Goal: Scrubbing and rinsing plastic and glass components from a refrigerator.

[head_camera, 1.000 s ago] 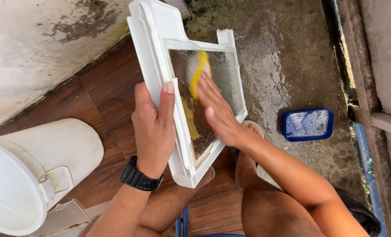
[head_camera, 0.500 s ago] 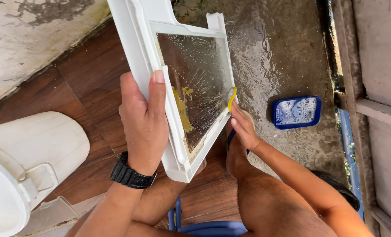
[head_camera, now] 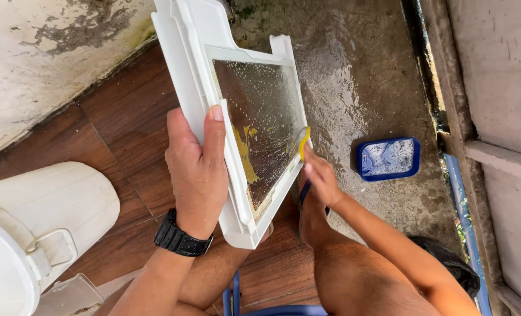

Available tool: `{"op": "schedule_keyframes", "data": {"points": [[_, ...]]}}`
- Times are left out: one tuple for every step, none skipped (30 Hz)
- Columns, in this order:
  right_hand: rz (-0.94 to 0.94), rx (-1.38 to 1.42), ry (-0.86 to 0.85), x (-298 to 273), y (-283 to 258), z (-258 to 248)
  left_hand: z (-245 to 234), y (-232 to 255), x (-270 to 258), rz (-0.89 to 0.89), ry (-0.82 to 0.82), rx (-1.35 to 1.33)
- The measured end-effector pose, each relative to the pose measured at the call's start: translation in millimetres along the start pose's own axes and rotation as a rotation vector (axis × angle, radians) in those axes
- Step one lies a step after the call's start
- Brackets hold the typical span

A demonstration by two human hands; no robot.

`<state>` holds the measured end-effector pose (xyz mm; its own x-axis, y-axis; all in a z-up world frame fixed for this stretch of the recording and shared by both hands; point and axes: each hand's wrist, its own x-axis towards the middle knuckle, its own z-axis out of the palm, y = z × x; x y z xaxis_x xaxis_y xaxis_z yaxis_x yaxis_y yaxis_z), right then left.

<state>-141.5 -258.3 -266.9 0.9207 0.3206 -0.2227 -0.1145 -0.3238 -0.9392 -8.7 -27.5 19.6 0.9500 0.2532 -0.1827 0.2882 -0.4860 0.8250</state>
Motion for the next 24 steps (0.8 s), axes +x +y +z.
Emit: {"op": "schedule_keyframes", "data": {"points": [[-0.080,-0.003,-0.009,-7,-5,5,-1,1,-1,-0.016,-0.007,0.003],[-0.079,0.003,-0.011,-9,-28,-2,0,0,0,-0.019,-0.008,0.009],[-0.220,0.065,-0.085,-11,-50,-9,0,-2,0,0.002,0.000,0.014],[-0.361,0.127,-0.158,-13,-73,-16,-1,-4,1,0.023,0.007,0.020],[-0.363,0.134,-0.172,-8,-85,-23,1,-3,0,0.014,0.018,0.025],[-0.485,0.144,-0.247,-2,-98,-30,2,-3,0,0.016,0.031,0.017],[-0.608,0.153,-0.320,4,-110,-36,3,-3,0,0.020,0.042,0.009],[-0.611,0.160,-0.330,11,-124,-35,2,-3,-2,0.013,0.052,0.014],[-0.717,0.156,-0.340,19,-137,-36,2,-2,0,-0.001,0.040,0.007],[-0.823,0.152,-0.350,28,-150,-37,2,-1,1,-0.015,0.028,0.000],[-0.828,0.149,-0.348,35,-146,-35,2,-3,1,-0.009,0.031,-0.001],[-0.704,0.085,-0.287,42,-143,-33,1,-5,1,0.009,0.030,-0.004],[-0.579,0.020,-0.228,49,-139,-31,1,-6,1,0.028,0.030,-0.008],[-0.585,0.016,-0.226,51,-154,-30,1,-6,1,0.035,0.033,-0.011],[-0.677,0.026,-0.180,53,-169,-29,2,-6,2,0.039,0.035,-0.009],[-0.770,0.036,-0.135,56,-184,-28,2,-5,3,0.043,0.037,-0.008],[-0.773,0.030,-0.130,60,-168,-22,1,-3,5,0.050,0.035,-0.011],[-0.682,-0.019,-0.025,65,-152,-15,-1,-1,6,0.015,0.012,-0.032],[-0.593,-0.068,0.078,71,-137,-9,-2,1,7,-0.019,-0.008,-0.054],[-0.599,-0.073,0.081,73,-134,-13,-3,3,7,-0.011,-0.006,-0.058],[-0.249,0.224,0.147,78,-131,-16,-4,5,9,0.041,-0.057,-0.074],[0.110,0.514,0.200,82,-128,-20,-5,6,10,0.093,-0.109,-0.089],[0.101,0.515,0.206,86,-135,-30,-10,14,9,0.104,-0.110,-0.088],[0.082,0.932,0.231,90,-143,-41,-15,21,8,0.094,-0.153,-0.121]]}}
